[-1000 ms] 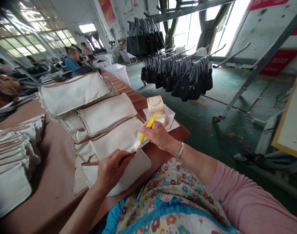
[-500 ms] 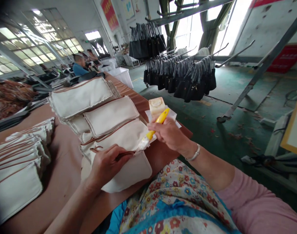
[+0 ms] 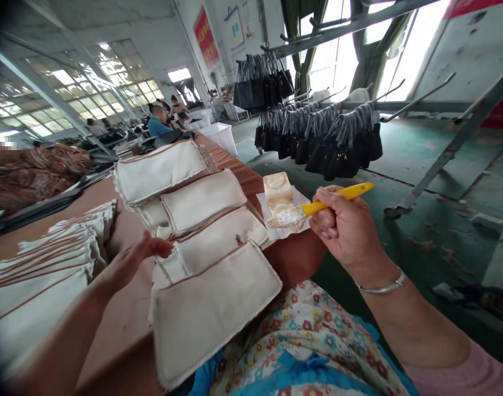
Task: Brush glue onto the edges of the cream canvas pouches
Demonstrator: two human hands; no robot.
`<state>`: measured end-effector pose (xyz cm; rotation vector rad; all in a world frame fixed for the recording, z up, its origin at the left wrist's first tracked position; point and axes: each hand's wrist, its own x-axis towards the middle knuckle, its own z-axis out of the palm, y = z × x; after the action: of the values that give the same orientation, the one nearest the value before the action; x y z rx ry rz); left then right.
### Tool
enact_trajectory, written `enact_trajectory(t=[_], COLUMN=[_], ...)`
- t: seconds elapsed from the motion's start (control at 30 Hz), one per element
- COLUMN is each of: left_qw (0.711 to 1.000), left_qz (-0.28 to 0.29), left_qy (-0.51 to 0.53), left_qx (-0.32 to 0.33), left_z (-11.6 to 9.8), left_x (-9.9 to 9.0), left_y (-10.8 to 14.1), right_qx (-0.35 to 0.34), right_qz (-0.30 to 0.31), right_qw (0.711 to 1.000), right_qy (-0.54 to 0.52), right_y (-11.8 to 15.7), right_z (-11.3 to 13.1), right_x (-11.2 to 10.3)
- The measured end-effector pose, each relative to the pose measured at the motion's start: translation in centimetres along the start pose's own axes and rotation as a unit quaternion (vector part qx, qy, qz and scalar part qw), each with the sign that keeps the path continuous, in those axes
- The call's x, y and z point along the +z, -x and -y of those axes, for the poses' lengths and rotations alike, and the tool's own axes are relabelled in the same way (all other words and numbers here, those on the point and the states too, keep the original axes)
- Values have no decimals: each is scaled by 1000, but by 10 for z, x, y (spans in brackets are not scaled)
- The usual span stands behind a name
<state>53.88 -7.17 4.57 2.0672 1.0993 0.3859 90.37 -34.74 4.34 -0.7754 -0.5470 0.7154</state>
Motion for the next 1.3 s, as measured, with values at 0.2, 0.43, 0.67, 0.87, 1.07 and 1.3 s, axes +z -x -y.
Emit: enact_trajectory(t=[0.2,0.43,0.67,0.87,1.07,1.3], left_qw=[981,936,837,853,921,977], left_qz=[-10,-24,-214,-245,-148,-54], left_qy=[-191,-337,-379,-369,-340,-198], left_qx=[22,96,331,275,121,-50], left_z=[33,6,9,8,2,-1], left_x=[86,180,172,165,171,186], left_y=[3,-1,64,76,35,-22], right_qx=[50,76,58,59,66,72], right_qz=[-15,-19,-10,-2,-8,-24], right_qw=[998,997,998,998,998,997], right_qy=[-30,-20,-16,-34,-23,-14], right_y=[-2,6,5,4,10,8], right_z=[-31,-44,-35,-37,-45,-57], right_x=[0,5,-6,-3,-6,-3])
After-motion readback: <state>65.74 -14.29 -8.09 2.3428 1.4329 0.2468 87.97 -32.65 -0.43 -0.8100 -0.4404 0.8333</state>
